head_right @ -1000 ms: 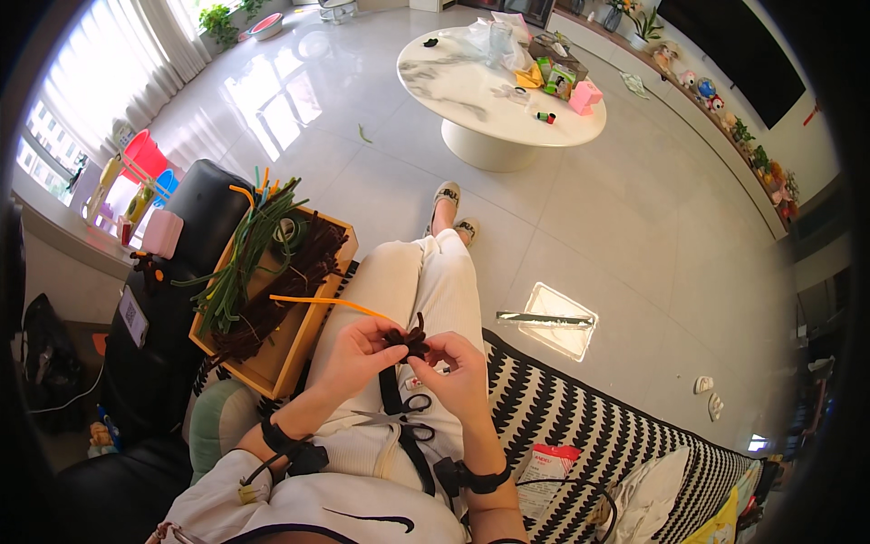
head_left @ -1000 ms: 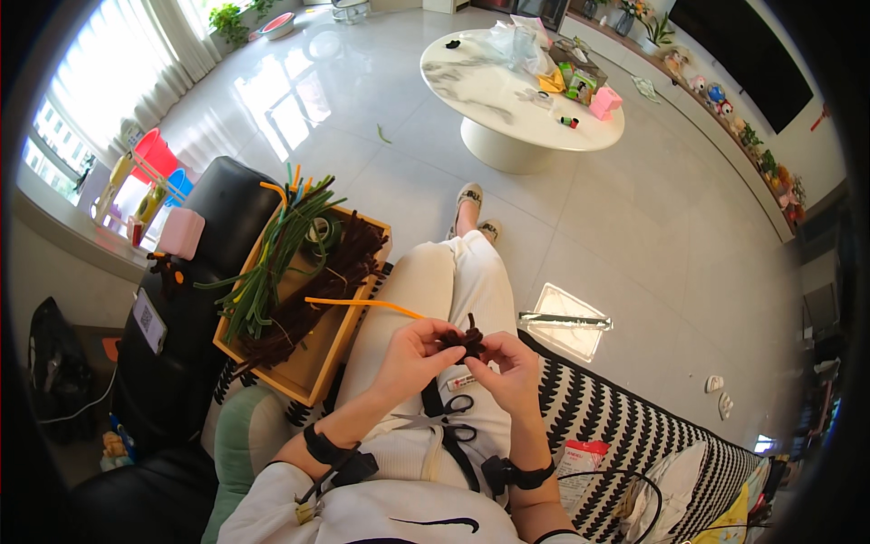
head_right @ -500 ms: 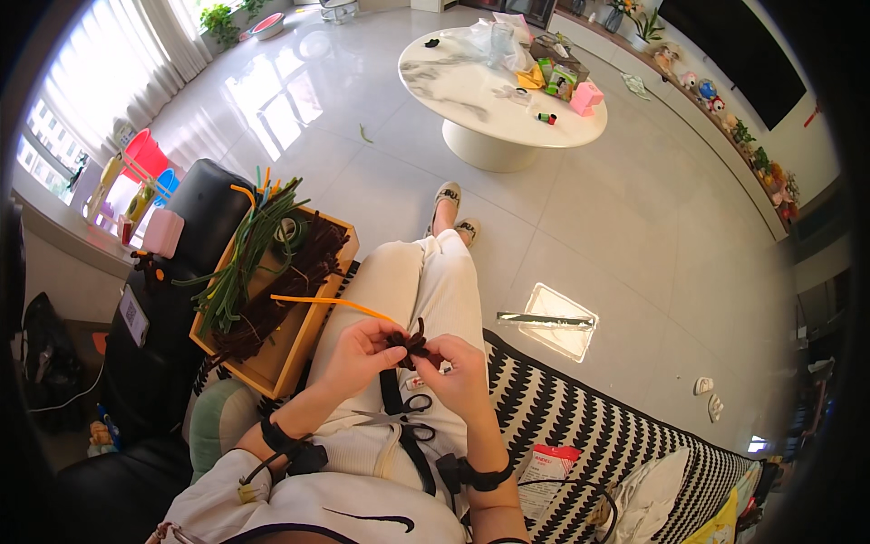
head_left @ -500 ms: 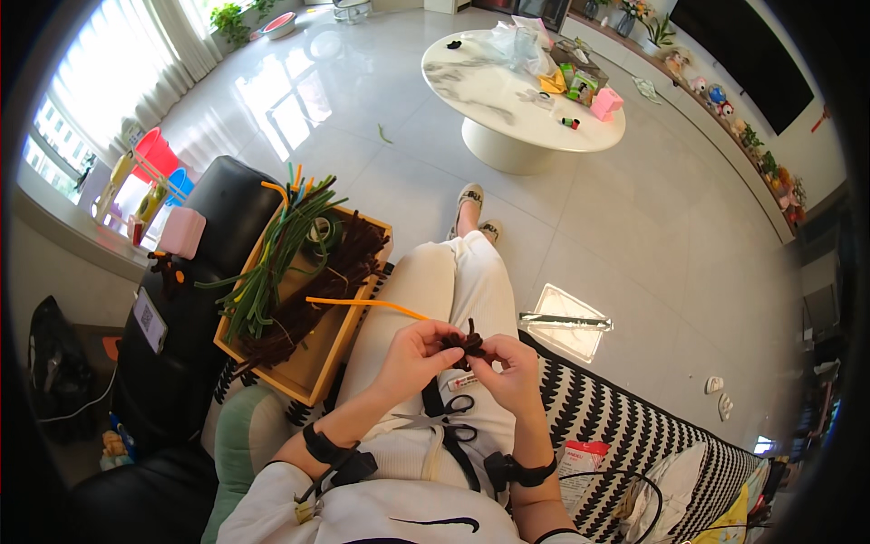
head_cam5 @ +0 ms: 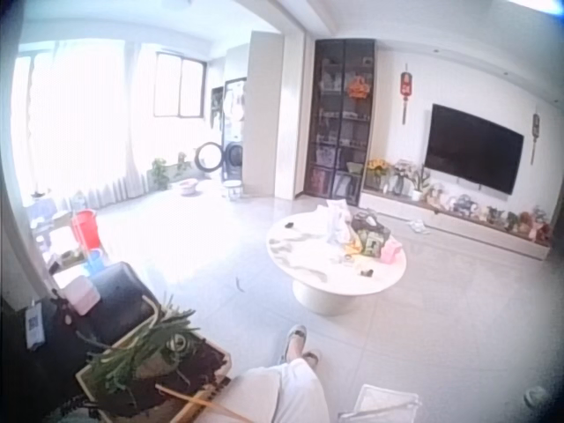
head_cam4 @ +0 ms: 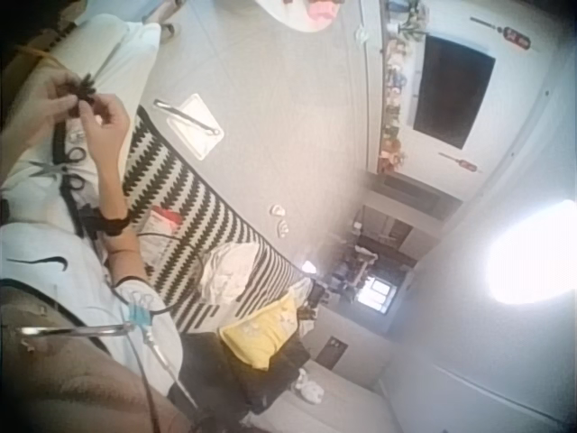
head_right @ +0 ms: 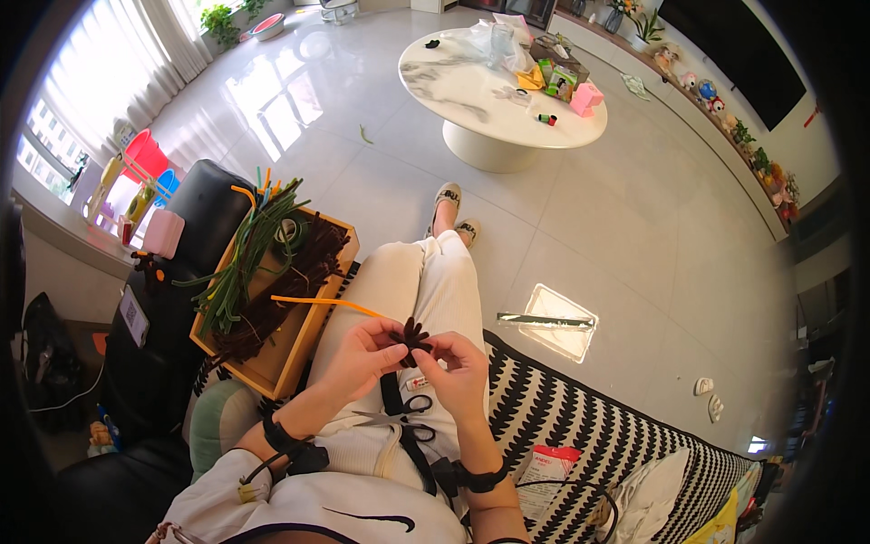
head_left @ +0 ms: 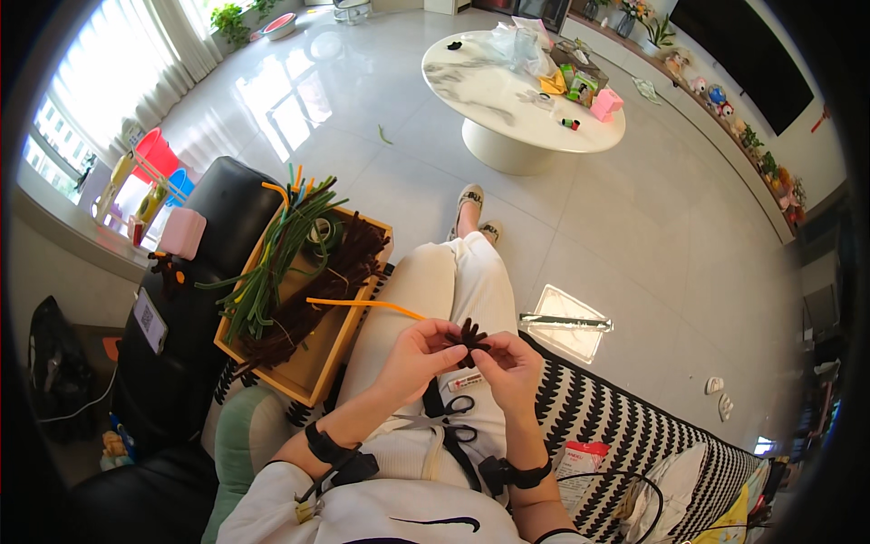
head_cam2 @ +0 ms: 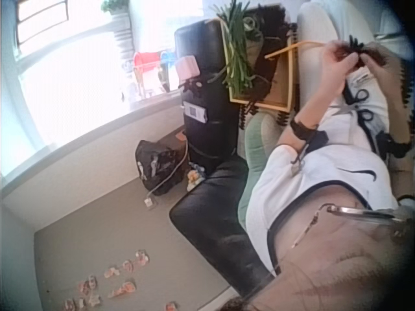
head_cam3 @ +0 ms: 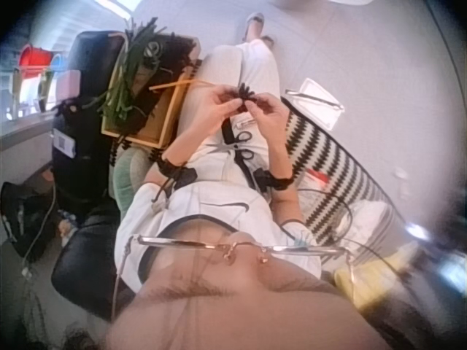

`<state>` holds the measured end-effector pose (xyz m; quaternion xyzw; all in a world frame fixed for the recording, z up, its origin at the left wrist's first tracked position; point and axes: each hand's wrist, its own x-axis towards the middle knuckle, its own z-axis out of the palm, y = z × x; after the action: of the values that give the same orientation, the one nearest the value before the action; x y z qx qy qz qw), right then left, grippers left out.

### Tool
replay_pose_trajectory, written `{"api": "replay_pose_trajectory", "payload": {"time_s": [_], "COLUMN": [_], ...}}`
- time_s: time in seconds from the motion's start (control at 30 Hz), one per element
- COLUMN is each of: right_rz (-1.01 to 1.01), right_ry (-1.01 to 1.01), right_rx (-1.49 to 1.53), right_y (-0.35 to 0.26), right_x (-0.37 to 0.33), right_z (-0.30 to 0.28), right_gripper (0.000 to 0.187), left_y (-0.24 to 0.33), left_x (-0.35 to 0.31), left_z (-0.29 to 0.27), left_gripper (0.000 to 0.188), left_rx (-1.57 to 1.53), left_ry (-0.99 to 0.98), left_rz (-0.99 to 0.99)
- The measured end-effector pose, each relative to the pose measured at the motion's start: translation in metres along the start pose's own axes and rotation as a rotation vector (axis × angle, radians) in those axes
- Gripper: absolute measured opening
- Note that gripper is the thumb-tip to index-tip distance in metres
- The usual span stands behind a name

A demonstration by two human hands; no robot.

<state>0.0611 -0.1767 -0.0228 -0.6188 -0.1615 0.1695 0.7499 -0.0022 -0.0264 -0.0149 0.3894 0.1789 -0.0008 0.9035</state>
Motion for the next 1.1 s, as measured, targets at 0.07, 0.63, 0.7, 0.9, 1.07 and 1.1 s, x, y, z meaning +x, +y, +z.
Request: {"api": "replay_pose_trajectory", "payload": {"time_s": [0.07,0.63,0.7,0.9,1.07,1.1], "right_rz": [0.001,-0.150,-0.212,-0.123,0.136,0.112], "right_ry": [0.027,0.053,0.056,0.108,0.015,-0.046], "right_rx": [0.071,0.002,-0.041,0.085,0.289,0.262], "right_y": [0.000,-0.002,0.001,0.000,-0.003,-0.007], "right_x": [0.000,-0.002,-0.003,-0.005,-0.001,0.000], "right_z": [0.001,0.012,0.012,0.011,-0.003,-0.003], "right_gripper": [0.017,0.017,0.016,0.013,0.015,0.017], "left_y": [0.002,-0.002,-0.001,0.002,0.008,0.009], "left_x": [0.000,-0.004,-0.006,-0.002,-0.002,-0.003], "left_z": [-0.001,0.003,0.007,0.007,0.001,0.002], "left_gripper": [0.032,0.037,0.037,0.039,0.037,0.037], "left_rx": [0.062,0.231,0.276,0.360,0.171,0.171], "left_ry": [-0.055,-0.053,-0.060,-0.059,-0.071,-0.070], "left_rz": [-0.092,0.183,0.199,0.222,0.038,0.038]}}
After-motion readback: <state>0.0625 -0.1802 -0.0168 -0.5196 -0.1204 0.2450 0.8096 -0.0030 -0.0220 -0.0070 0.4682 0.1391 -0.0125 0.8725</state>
